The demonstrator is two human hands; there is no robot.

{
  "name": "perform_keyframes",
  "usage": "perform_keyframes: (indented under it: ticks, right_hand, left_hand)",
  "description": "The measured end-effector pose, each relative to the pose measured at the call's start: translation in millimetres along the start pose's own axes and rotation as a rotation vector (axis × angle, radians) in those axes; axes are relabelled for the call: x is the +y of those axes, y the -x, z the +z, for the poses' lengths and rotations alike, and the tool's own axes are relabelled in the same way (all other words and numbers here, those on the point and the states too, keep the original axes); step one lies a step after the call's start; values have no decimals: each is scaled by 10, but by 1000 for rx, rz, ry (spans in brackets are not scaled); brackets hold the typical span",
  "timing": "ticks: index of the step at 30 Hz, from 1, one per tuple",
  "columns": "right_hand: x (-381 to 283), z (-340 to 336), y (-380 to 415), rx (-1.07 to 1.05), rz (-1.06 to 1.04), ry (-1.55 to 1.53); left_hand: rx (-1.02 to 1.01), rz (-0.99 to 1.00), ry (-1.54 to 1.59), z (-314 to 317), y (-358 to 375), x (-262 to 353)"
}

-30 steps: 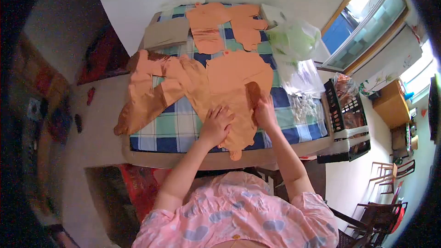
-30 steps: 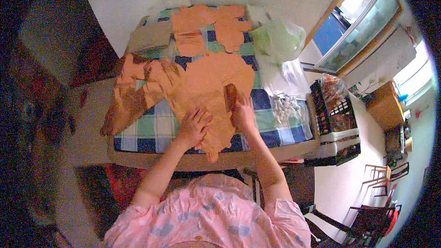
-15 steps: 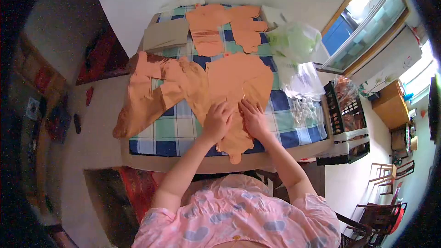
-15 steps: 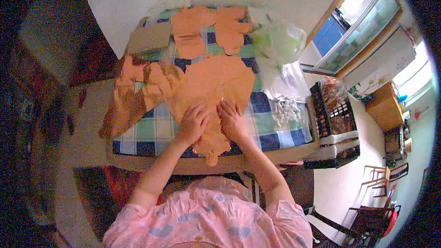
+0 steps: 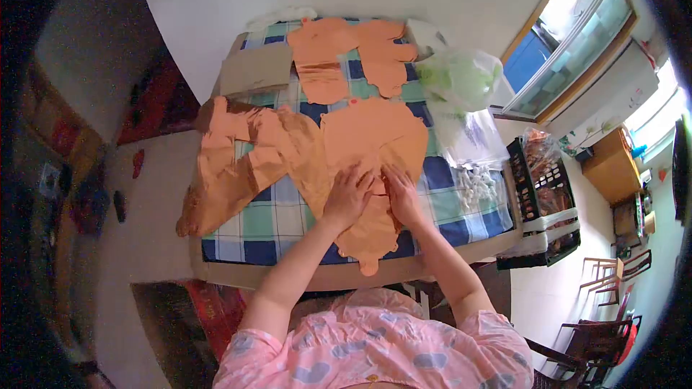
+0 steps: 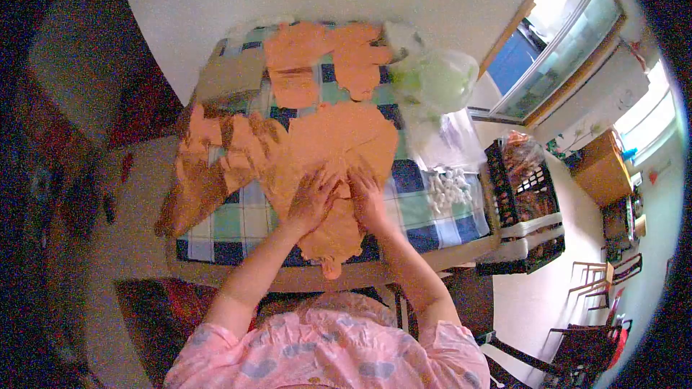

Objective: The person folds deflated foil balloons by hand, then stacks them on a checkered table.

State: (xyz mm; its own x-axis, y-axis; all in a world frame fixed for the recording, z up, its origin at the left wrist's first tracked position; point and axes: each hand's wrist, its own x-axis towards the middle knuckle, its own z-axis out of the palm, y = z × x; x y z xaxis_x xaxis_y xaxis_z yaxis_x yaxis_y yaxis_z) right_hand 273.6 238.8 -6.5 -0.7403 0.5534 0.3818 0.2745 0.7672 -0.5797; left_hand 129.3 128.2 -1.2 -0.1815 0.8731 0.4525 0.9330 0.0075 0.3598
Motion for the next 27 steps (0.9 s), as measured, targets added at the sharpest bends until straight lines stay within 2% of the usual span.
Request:
perform_keyframes:
  ticks: [5,8,12,17,20,22,23,24,26,27]
  right_hand:
    - [23,30,-61,-109,-75,180]
    - [69,32,-176,-109,-11,107]
    - [97,-65,-128,-129,-94,67]
    - [-131,-386,370,-170,-243,-22]
    - [-190,-653,152,-271,-137,-3]
    - [15,-627,-264,-43,161,109]
    - [335,-536,-532,56,208,143]
    - [581,-458,-833,129,364,-27]
    - [1173,-269,-1260,280,410,116]
    - [1189,-268,-1371,211,486,222]
  left_hand:
    - [-42,10,13,18,17,-34]
    - [-37,5,-54,-50,3,7]
    - [-49,-4,-48,59,23,-46]
    - [-77,-12,-23,46,18,-52]
    - [-38,6,3,60,2,-69]
    - [-123,-15,-19,-14,-9,-35]
    - [-163,-27,-32,-51,-17,-15]
    - [-192,-31,-51,-75,-27,-2]
    - [-249,-45,-96,-114,-31,14]
    - [-223,-37,-82,-84,-26,-5]
